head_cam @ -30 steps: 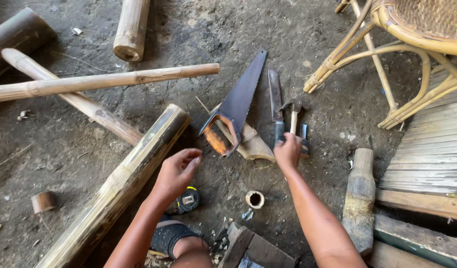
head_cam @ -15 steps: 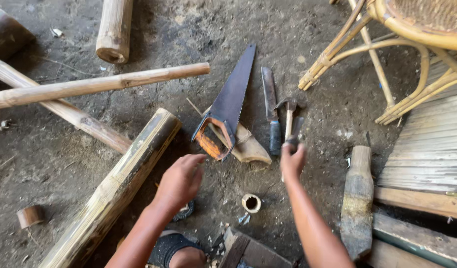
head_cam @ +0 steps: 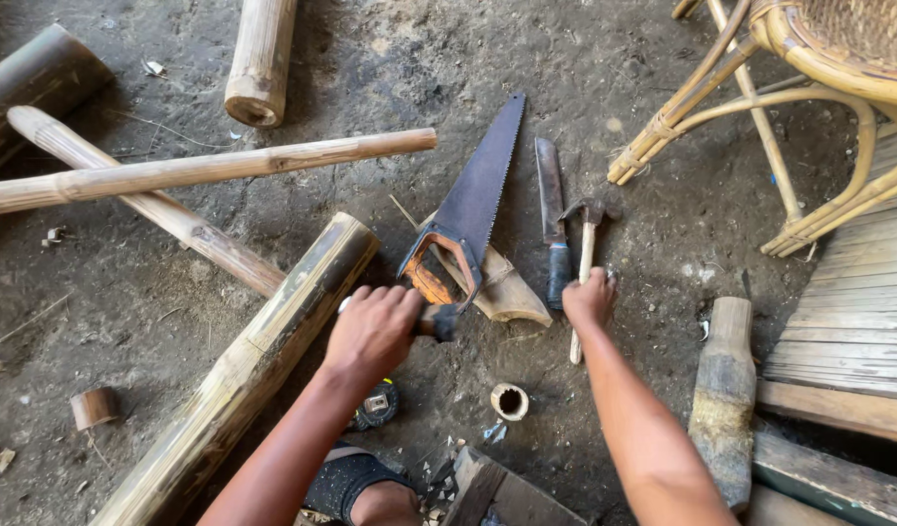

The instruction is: The person uses a hand saw to cut a notch into a bamboo pole, then uses a hammer and a wooden chisel to carve out a hole. They then fit a smaller bamboo piece into the hole to form a joint.

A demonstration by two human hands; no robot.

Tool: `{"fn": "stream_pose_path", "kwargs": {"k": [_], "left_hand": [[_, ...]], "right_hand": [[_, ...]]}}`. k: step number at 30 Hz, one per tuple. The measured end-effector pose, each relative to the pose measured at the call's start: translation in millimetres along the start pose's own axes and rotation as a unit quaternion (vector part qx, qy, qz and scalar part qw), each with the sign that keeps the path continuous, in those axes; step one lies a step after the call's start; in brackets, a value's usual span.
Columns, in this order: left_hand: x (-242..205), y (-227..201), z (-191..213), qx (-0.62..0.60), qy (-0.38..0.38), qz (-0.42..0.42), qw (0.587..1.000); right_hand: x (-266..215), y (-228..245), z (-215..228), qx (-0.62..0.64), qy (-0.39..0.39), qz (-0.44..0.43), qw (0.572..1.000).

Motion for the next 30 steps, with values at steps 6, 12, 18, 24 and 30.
{"fn": "stream_pose_path", "kwargs": {"k": [6, 12, 18, 24, 30], "left_hand": [[-39, 53, 9, -0.121, 0.059, 0.22, 0.966], [-93, 128, 37, -0.319, -0.12, 0.353, 0.871], [-150, 161, 74, -0.375, -0.218, 0.405, 0.805], [-138, 147, 112, -0.531, -0.26, 0.262, 0.763], [-90, 153, 118, -0.553, -0.26, 0.241, 0.754]], "right_hand": [[27, -68, -39, 0.081, 0.181, -0.111, 0.974], [2, -15, 35, 0.338, 0.154, -0.139, 0.918], [-134, 48, 71, 0.41, 0.227, -0.024, 0.883], [-153, 180, 146, 0.241, 0.255, 0.302, 0.887], [-136, 299, 241, 0.187, 0.282, 0.41, 0.847]]}}
Point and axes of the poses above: each hand's wrist, its own x-axis towards the middle knuckle, its own z-axis out of the back of the hand, y = z × x, the point moved 6 cm from there along x, towards the middle knuckle, and after that the axes turned 5 degrees about z, right-handed, at the moved point
